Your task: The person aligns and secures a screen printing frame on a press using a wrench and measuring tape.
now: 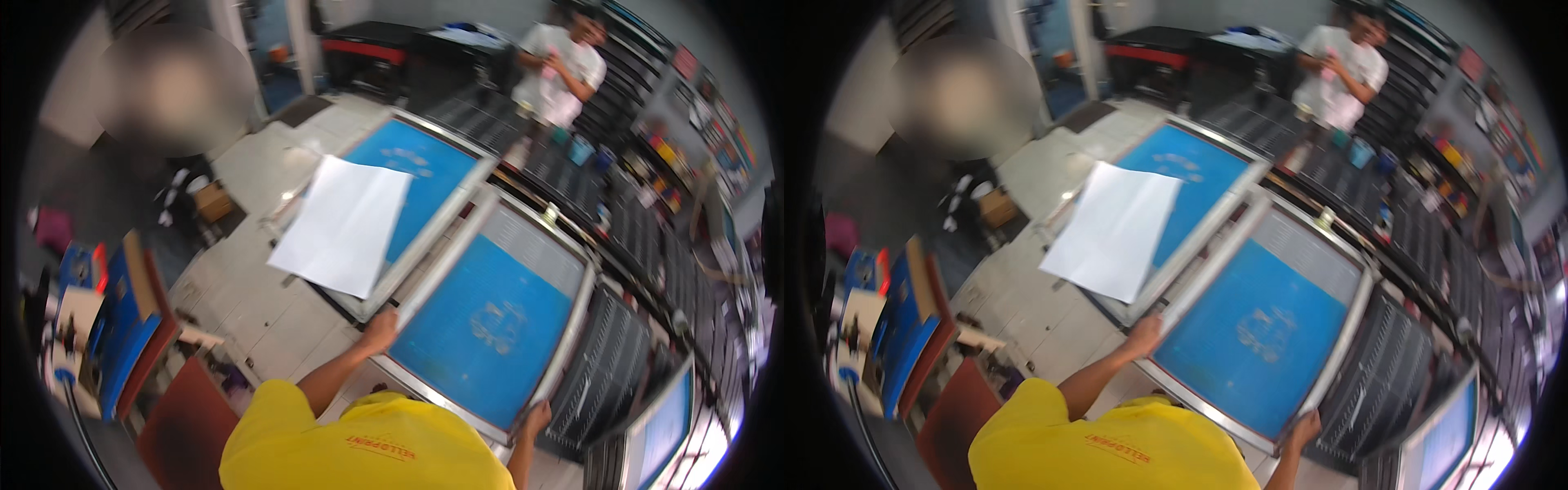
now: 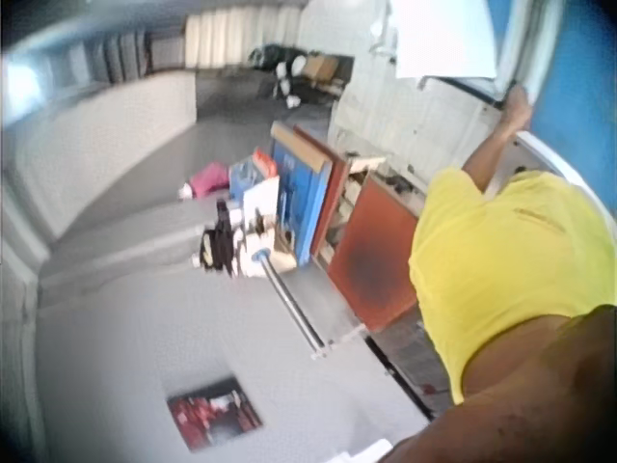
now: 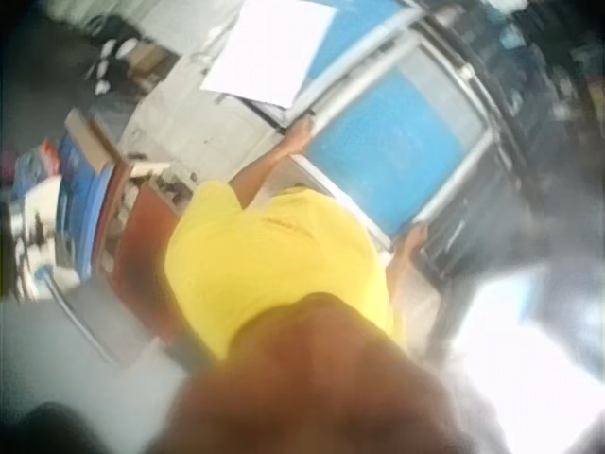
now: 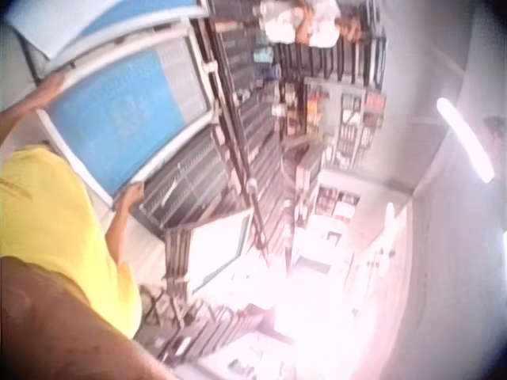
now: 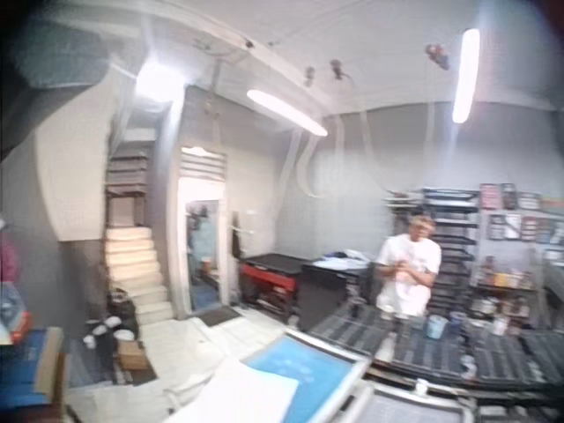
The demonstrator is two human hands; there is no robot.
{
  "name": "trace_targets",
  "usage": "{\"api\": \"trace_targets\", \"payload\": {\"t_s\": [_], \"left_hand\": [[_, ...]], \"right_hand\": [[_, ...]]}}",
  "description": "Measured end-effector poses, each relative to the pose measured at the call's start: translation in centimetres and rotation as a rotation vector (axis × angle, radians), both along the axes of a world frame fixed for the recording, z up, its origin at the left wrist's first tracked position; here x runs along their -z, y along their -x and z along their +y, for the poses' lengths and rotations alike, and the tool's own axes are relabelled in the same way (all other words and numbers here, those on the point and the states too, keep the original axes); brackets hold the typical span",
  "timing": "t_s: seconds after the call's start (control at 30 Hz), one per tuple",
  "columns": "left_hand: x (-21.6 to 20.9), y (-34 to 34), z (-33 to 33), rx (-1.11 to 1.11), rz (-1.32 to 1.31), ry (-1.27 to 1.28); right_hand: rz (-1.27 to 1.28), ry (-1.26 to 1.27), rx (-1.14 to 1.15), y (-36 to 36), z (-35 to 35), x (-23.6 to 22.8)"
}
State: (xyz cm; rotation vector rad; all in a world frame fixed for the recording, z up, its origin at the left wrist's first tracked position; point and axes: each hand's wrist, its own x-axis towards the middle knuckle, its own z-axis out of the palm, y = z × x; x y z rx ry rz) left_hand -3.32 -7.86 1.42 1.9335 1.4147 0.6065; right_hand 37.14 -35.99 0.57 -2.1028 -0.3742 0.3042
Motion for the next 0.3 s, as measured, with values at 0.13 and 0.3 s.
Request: {"api": "trace_targets", "payload": {"t_s": [0.13,0.3], "left_hand": [[-1.2,-1.3,0.4,-0.029,-0.092,0.034],[-2.6,-1.5,0.8,0.006,-0.064,0.093]], "right_hand": [[-0.010,0.076,-0.041,0.6,0.6,-3.2],[-0.135,-0.001,0.087,0.6,0.5,-0.6]]}}
